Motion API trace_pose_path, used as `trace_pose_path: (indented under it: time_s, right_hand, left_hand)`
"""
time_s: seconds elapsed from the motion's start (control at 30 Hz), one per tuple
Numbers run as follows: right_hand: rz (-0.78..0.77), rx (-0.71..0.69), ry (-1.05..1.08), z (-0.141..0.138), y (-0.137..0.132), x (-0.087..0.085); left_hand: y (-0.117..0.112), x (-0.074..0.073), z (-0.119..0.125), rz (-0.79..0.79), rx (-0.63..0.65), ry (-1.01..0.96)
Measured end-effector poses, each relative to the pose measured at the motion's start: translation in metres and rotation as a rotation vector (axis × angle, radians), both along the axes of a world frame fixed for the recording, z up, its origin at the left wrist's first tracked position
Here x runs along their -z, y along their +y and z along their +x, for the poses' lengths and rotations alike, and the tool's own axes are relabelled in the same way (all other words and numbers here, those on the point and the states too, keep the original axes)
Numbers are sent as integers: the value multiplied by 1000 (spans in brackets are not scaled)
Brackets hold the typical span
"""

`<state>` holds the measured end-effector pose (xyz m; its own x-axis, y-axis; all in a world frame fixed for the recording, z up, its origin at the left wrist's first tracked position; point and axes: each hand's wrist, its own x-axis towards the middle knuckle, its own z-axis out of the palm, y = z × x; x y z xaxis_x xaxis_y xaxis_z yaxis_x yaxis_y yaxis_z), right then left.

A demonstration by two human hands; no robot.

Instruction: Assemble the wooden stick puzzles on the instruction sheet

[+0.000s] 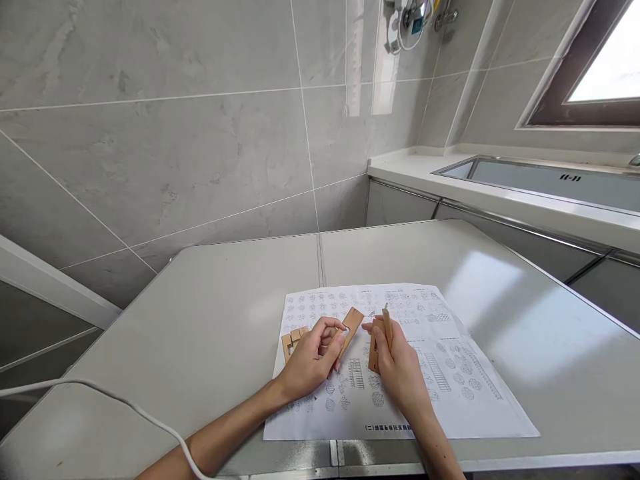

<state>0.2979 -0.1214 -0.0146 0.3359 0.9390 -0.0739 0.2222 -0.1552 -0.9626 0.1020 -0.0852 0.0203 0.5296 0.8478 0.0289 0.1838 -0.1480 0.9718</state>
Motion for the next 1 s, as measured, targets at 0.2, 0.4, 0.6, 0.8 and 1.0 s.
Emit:
trace_pose_path:
  time_s: [0.2, 0.4, 0.6, 0.8, 1.0]
  right_hand:
    - [-36, 21, -146, -9, -4, 0]
    - [56, -34, -329, -11, -5, 7]
    - [89, -64, -542, -9, -3, 18]
    - [110, -26, -597, -9, -3, 21]
    - [199, 59, -566, -7, -6, 17]
  left_hand:
    - [-6, 4, 1, -138, 118, -80]
    - [-9, 11, 4, -107, 199, -70]
    - [-5, 13, 2, -78, 120, -57]
    - [-5, 12, 4, -106, 105, -62]
    - [-2, 15, 2, -64, 95, -41]
